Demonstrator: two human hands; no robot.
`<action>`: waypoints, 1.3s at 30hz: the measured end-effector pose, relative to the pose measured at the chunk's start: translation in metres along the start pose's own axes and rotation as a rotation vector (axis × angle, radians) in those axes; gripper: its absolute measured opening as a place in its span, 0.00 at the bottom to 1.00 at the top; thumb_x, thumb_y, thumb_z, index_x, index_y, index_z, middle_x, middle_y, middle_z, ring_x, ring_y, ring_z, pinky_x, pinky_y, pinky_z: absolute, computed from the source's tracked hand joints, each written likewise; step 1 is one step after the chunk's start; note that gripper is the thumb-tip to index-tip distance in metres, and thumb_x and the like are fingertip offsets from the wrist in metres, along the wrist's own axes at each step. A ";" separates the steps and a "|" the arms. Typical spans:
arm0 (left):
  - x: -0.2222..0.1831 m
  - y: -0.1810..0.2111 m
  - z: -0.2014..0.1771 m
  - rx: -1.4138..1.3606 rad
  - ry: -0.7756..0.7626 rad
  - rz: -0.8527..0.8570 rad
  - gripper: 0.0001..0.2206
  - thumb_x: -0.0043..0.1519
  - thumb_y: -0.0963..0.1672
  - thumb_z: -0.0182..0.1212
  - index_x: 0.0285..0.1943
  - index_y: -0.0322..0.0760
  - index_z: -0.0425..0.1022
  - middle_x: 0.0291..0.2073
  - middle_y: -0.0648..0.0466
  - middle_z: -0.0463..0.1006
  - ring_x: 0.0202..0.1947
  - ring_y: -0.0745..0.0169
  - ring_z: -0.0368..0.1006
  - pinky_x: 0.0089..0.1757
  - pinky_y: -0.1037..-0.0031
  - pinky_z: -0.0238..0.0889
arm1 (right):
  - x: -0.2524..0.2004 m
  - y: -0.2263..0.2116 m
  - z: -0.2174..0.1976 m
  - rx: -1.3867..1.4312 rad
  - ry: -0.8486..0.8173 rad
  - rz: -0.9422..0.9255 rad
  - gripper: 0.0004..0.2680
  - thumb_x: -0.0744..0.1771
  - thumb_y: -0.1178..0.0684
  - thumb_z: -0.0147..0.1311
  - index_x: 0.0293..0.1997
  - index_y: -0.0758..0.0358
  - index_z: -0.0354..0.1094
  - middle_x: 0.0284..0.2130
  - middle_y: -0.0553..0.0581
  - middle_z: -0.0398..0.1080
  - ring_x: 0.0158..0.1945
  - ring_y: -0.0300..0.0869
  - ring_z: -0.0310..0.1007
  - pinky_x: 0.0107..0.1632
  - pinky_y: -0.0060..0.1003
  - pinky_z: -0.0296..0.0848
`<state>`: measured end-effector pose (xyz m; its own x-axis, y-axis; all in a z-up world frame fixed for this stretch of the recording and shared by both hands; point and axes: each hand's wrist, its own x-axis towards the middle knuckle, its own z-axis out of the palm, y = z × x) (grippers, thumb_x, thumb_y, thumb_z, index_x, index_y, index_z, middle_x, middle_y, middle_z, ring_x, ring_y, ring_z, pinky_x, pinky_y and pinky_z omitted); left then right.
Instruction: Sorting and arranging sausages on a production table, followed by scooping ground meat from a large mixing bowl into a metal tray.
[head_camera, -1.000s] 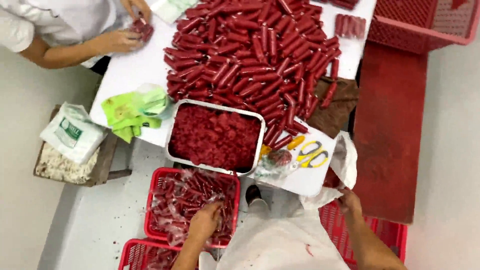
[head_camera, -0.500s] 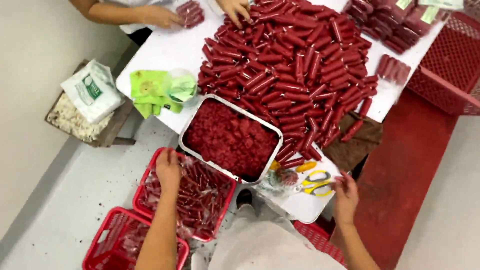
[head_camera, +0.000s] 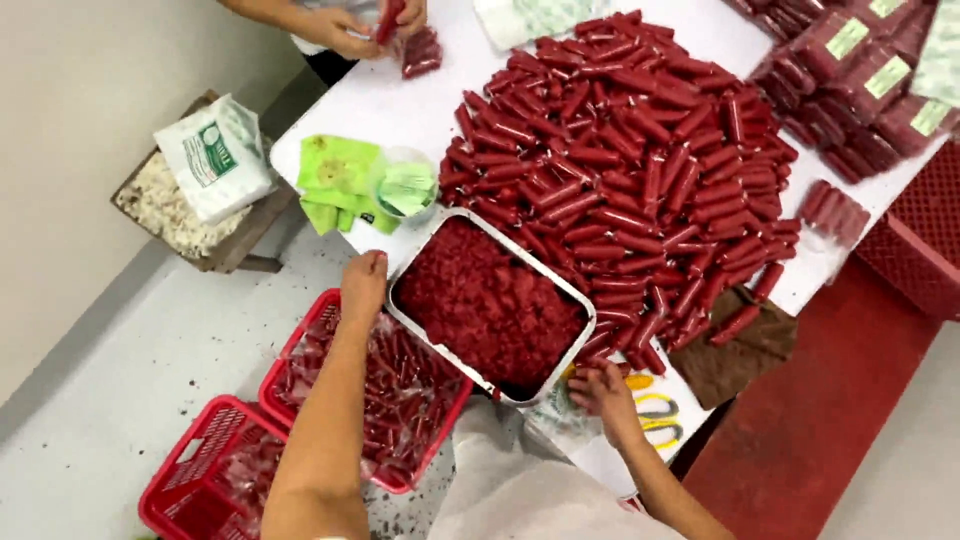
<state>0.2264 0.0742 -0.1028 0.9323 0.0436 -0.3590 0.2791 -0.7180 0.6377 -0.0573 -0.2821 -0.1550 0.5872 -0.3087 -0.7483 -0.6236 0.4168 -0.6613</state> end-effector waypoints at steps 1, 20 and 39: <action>0.014 0.005 0.001 -0.007 -0.001 -0.002 0.18 0.69 0.48 0.43 0.57 0.33 0.75 0.53 0.40 0.75 0.53 0.41 0.69 0.53 0.54 0.59 | 0.004 0.000 0.004 -0.007 0.003 -0.002 0.10 0.70 0.56 0.45 0.59 0.61 0.60 0.48 0.63 0.71 0.47 0.51 0.77 0.43 0.42 0.78; 0.056 0.027 0.036 -0.207 -0.372 -0.203 0.26 0.60 0.59 0.47 0.55 0.47 0.80 0.57 0.51 0.77 0.55 0.49 0.71 0.52 0.69 0.60 | 0.043 0.023 0.021 -0.054 0.096 -0.091 0.04 0.71 0.56 0.44 0.39 0.58 0.63 0.30 0.58 0.70 0.32 0.46 0.73 0.37 0.45 0.79; -0.236 -0.130 -0.005 -1.004 0.538 -0.622 0.15 0.59 0.52 0.60 0.41 0.42 0.85 0.34 0.61 0.81 0.39 0.69 0.71 0.46 0.77 0.61 | -0.006 -0.060 0.069 -0.566 -0.458 -0.501 0.07 0.71 0.56 0.47 0.32 0.54 0.61 0.26 0.43 0.58 0.31 0.30 0.53 0.35 0.25 0.55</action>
